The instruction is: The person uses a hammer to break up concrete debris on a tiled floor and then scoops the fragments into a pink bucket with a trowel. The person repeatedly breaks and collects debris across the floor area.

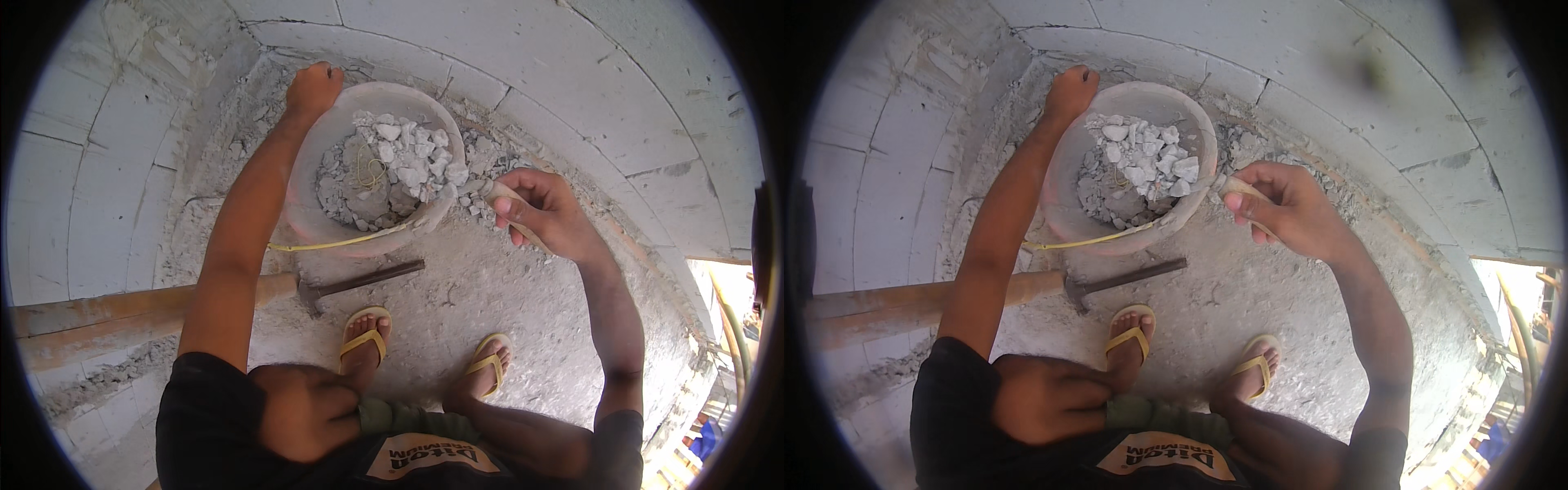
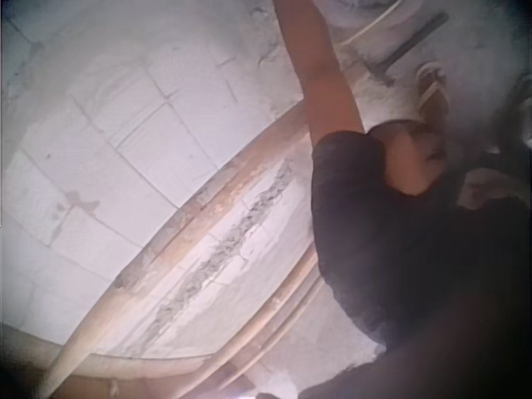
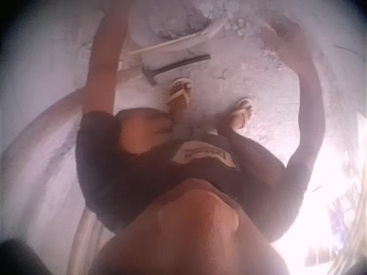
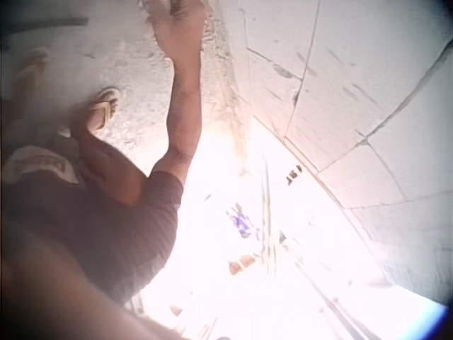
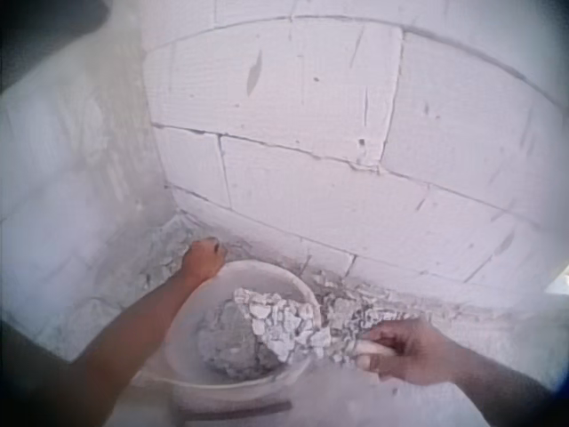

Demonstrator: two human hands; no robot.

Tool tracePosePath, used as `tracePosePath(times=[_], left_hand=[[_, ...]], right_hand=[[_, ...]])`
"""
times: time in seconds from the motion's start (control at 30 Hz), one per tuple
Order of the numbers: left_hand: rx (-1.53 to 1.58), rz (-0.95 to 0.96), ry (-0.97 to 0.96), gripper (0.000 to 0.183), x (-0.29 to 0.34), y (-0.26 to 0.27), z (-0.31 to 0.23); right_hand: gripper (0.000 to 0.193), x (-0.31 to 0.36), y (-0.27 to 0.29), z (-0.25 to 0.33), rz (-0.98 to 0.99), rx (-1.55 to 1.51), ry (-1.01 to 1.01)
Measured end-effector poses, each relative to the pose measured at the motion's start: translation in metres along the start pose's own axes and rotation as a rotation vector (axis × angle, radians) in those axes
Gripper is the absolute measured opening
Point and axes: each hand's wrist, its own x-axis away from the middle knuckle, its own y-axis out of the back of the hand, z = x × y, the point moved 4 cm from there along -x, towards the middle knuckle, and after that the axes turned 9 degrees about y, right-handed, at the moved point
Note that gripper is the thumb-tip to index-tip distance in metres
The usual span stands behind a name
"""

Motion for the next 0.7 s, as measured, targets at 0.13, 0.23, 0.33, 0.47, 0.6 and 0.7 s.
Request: tracePosePath(times=[0.13,0.23,0.33,0.47,0.6,0.7], left_hand=[[-0.051,-0.023,-0.029,0.034,-0.003,-0.006,-0.008],[-0.086,-0.098,-0.105,0.033,-0.007,-0.004,-0.006],[-0.129,-0.09,-0.13,0.032,-0.001,-0.005,-0.005],[-0.159,-0.085,-0.139,0.033,-0.006,-0.004,-0.002],[-0.255,-0.056,-0.128,0.035,0.0,-0.011,-0.013],[-0.326,-0.064,-0.067,0.036,-0.004,-0.012,-0.006]], right_hand=[[0.039,-0.037,-0.039,-0.077,0.124,-0.426,-0.239],[0.033,-0.027,-0.034,-0.074,0.192,-0.712,-0.147],[0.032,0.0,0.017,-0.051,0.045,-0.559,0.126],[0.029,0.041,0.074,-0.077,-0.304,-0.181,-0.025],[0.027,0.076,0.054,-0.174,-0.26,-0.064,-0.38],[0.031,0.073,-0.016,-0.21,-0.054,-0.162,-0.426]])
